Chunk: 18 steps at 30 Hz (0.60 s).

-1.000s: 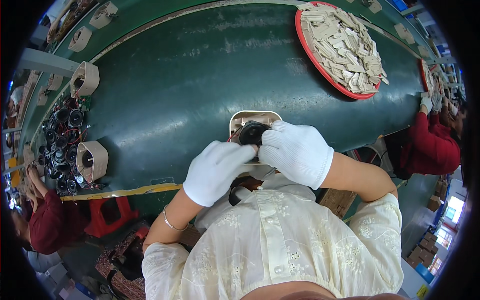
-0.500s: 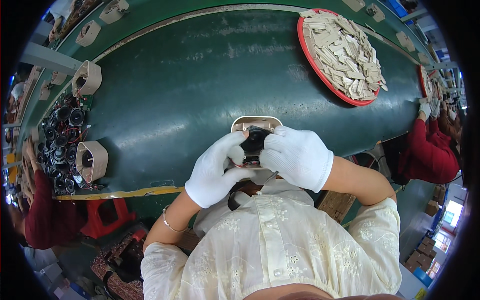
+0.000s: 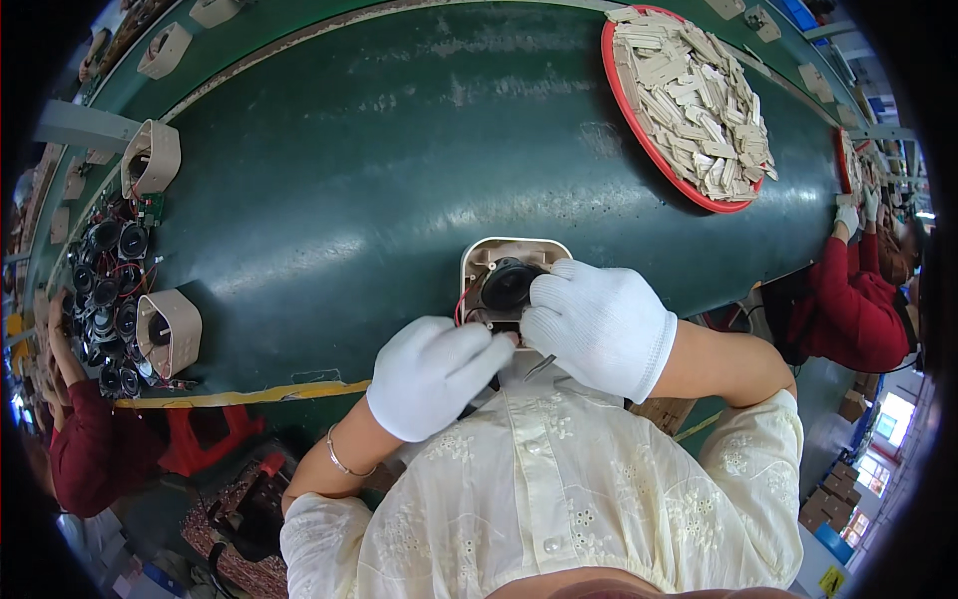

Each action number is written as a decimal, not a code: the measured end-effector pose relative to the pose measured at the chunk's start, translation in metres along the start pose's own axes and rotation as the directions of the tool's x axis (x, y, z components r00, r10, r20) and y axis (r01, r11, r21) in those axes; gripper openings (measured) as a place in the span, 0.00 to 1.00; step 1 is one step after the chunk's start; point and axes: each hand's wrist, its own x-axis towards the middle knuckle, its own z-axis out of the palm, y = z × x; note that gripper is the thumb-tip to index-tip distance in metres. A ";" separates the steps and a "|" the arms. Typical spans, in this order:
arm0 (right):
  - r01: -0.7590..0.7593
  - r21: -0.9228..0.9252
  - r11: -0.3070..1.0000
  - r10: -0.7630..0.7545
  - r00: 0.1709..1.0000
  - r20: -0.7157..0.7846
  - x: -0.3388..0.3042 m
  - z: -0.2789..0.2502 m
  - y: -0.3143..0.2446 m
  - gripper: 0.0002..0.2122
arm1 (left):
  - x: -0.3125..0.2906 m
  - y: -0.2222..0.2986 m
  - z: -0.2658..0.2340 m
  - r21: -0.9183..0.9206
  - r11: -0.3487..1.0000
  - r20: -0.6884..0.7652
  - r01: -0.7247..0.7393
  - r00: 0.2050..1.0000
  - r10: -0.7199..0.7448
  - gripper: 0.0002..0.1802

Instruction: Assembling electronic components into plastic housings at a factory assembly line.

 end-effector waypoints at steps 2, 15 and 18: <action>0.016 0.001 1.000 -0.016 0.999 -0.038 0.004 0.001 0.001 0.03 | -0.003 0.004 0.002 0.019 0.998 -0.126 -0.061 0.990 0.063 0.15; 0.097 -0.032 0.995 -0.098 0.995 -0.019 0.005 -0.005 0.004 0.04 | 0.004 -0.002 -0.004 0.103 0.994 0.111 -0.035 0.994 0.023 0.22; 0.079 -0.010 0.997 -0.079 0.996 -0.034 0.002 -0.001 0.003 0.03 | 0.007 0.002 -0.006 0.124 0.992 0.155 -0.027 0.988 0.007 0.22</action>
